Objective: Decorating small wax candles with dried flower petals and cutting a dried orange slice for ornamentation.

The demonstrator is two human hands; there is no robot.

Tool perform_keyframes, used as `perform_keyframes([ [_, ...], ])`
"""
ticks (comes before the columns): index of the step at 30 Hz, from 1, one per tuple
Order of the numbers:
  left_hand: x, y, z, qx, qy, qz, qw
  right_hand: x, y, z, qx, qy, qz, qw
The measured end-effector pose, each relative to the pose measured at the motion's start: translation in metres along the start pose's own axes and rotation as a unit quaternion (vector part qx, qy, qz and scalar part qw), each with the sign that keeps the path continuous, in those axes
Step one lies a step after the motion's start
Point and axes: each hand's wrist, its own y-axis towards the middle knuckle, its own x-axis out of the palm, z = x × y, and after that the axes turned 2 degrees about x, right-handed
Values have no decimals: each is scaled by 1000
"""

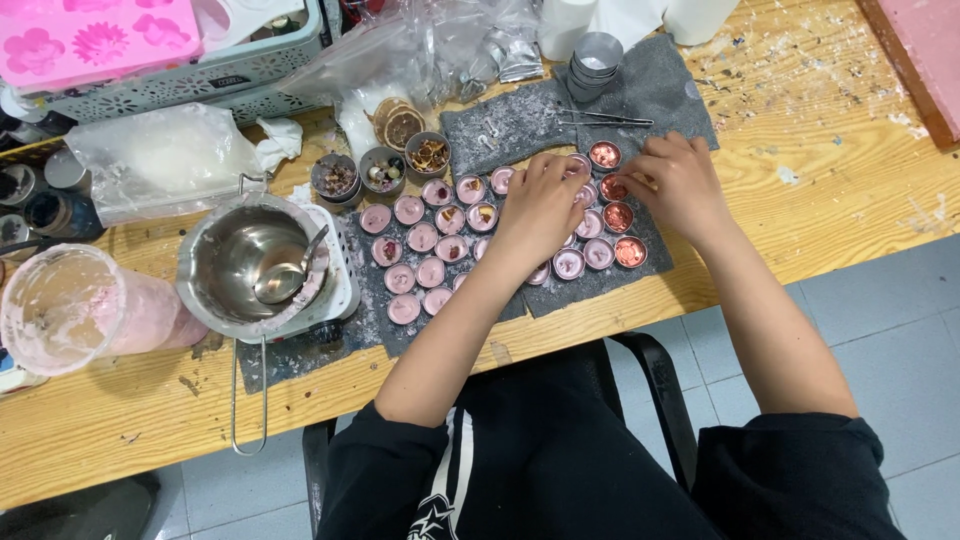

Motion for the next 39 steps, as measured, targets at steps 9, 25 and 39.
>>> perform_keyframes([
  [9,9,3,3,12,-6,10,1000,1,-3,0,-8,-20,-4,1000],
  [25,18,11,7,15,9,1,1000,-7,6,-6,-68,-93,5,993],
  [39,0,4,1,-4,2,-3,1000,-11,9,-10,-63,-88,4,994],
])
